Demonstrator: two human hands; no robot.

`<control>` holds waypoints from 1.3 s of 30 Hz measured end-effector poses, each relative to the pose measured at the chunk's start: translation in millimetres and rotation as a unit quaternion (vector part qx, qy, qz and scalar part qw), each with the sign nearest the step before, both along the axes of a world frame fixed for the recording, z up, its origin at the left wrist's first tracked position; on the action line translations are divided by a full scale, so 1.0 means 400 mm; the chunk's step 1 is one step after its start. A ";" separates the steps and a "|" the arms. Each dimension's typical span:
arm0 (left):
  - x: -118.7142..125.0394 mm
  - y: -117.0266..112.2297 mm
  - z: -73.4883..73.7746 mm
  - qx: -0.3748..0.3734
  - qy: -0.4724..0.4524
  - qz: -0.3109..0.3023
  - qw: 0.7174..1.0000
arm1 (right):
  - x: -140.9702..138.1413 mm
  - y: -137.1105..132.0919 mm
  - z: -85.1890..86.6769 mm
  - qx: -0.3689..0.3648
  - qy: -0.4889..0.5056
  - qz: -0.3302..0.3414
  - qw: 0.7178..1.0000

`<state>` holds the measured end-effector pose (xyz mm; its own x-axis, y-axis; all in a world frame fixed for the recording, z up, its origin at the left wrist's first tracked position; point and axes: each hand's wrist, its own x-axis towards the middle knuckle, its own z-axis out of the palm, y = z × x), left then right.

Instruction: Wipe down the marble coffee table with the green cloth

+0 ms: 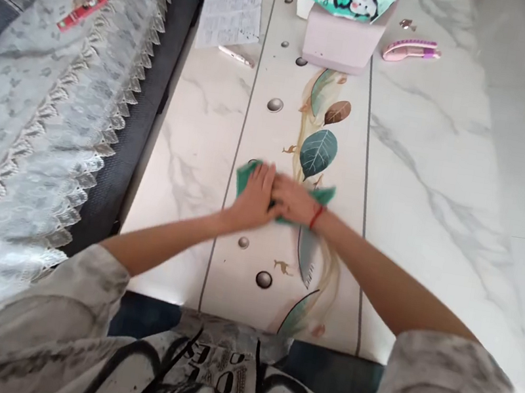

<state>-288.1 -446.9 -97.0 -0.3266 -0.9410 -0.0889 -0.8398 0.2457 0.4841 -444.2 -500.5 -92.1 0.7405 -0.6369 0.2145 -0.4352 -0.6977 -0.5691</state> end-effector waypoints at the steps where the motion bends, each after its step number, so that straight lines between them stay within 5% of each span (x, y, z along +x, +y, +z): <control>1: -0.006 -0.136 0.006 -0.008 0.000 -0.004 1.000 | -0.008 -0.113 0.007 0.001 0.031 -0.018 0.999; 3: -0.022 -0.375 0.016 -0.005 0.000 -0.006 1.000 | -0.022 -0.313 0.026 -0.004 0.086 -0.058 0.995; 5: -0.037 -0.541 0.019 -0.001 -0.002 0.010 1.000 | -0.030 -0.451 0.042 -0.011 0.110 -0.098 0.989; 7: -0.046 -0.617 0.017 -0.005 0.003 0.028 1.000 | -0.030 -0.515 0.047 -0.020 0.111 -0.120 0.986; 9: -0.051 -0.605 0.018 -0.014 0.015 0.034 0.999 | -0.030 -0.506 0.042 -0.033 0.111 -0.132 0.984; 11: -0.057 -0.518 0.032 -0.017 0.020 0.029 0.999 | -0.036 -0.433 0.029 -0.041 0.116 -0.132 0.983; 13: -0.068 -0.369 0.055 -0.005 0.008 0.019 1.000 | -0.058 -0.306 0.014 -0.035 0.117 -0.117 0.986; 17: -0.106 0.067 0.074 0.028 -0.031 0.001 0.999 | -0.152 0.081 -0.020 -0.013 0.061 -0.026 0.998; 20: -0.149 0.431 0.040 0.046 0.008 -0.019 0.999 | -0.238 0.409 -0.027 -0.019 -0.004 0.031 0.999; 22: -0.182 0.612 0.007 0.053 0.041 -0.016 0.998 | -0.281 0.566 -0.020 -0.015 -0.014 0.055 0.998; 24: -0.215 0.687 -0.020 0.055 0.053 0.012 0.997 | -0.307 0.623 -0.013 -0.008 -0.014 0.082 0.997; 25: -0.229 0.675 -0.027 0.056 0.051 0.023 0.997 | -0.315 0.609 -0.011 -0.007 -0.018 0.094 0.995; 26: -0.242 0.629 -0.028 0.055 0.045 0.025 0.997 | -0.321 0.565 -0.010 -0.010 -0.025 0.103 0.994; 28: -0.266 0.446 -0.017 0.047 0.022 0.001 0.999 | -0.334 0.402 -0.013 -0.013 -0.028 0.093 0.995; 33: -0.337 -0.244 0.036 -0.043 -0.055 -0.066 0.995 | -0.396 -0.206 -0.034 -0.021 0.019 -0.053 0.998; 35: -0.365 -0.467 0.046 -0.043 -0.063 -0.089 0.993 | -0.421 -0.403 -0.035 -0.036 0.017 -0.114 0.993; 37: -0.383 -0.606 0.053 -0.037 -0.057 -0.109 0.992 | -0.434 -0.527 -0.029 -0.037 0.018 -0.162 0.986; 39: -0.389 -0.657 0.058 -0.039 -0.049 -0.113 0.992 | -0.434 -0.575 -0.022 -0.029 0.024 -0.186 0.982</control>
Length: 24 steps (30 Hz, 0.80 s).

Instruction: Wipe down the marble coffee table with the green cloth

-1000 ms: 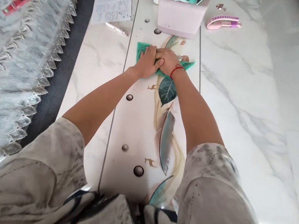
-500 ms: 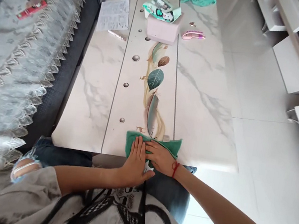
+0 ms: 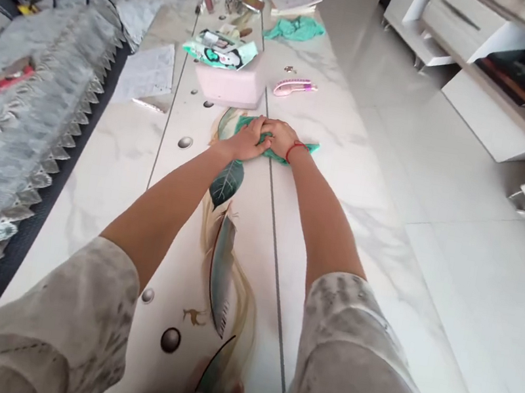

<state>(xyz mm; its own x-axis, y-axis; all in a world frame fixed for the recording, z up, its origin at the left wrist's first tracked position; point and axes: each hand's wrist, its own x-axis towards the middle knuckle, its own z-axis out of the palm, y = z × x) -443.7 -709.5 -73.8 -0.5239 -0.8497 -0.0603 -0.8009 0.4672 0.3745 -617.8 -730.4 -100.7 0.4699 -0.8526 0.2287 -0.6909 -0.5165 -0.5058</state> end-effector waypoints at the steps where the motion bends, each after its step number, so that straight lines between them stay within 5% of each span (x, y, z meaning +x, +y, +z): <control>1: 0.000 0.005 0.004 -0.002 0.002 0.002 1.000 | 0.004 0.001 0.003 0.003 -0.002 -0.005 1.000; 3: 0.005 0.064 0.014 0.000 0.001 0.010 1.000 | 0.013 0.047 0.007 0.009 -0.016 -0.006 1.000; 6: 0.011 0.253 0.028 0.009 -0.008 0.009 1.000 | 0.008 0.217 0.005 0.020 -0.037 0.020 0.999; 8: 0.008 0.436 0.029 0.012 -0.013 -0.013 1.000 | -0.015 0.398 -0.001 0.015 -0.052 0.056 0.997; 14: -0.035 1.094 -0.006 -0.005 -0.003 -0.071 0.997 | -0.117 1.079 0.009 0.004 -0.058 0.132 0.989; 17: -0.058 1.267 -0.024 -0.017 0.020 -0.053 0.998 | -0.146 1.233 0.027 0.039 -0.041 0.144 0.988; 18: -0.064 1.272 -0.032 -0.021 0.029 -0.048 0.998 | -0.154 1.227 0.028 0.044 -0.040 0.164 0.985; 20: -0.076 1.192 -0.050 -0.032 0.050 -0.039 0.997 | -0.168 1.130 0.022 0.042 -0.038 0.201 0.978; 22: -0.089 1.008 -0.065 -0.043 0.074 -0.029 0.996 | -0.177 0.943 0.012 0.028 -0.035 0.194 0.980; 24: -0.106 0.752 -0.068 -0.046 0.089 -0.021 0.995 | -0.177 0.703 0.008 0.021 -0.021 0.146 0.989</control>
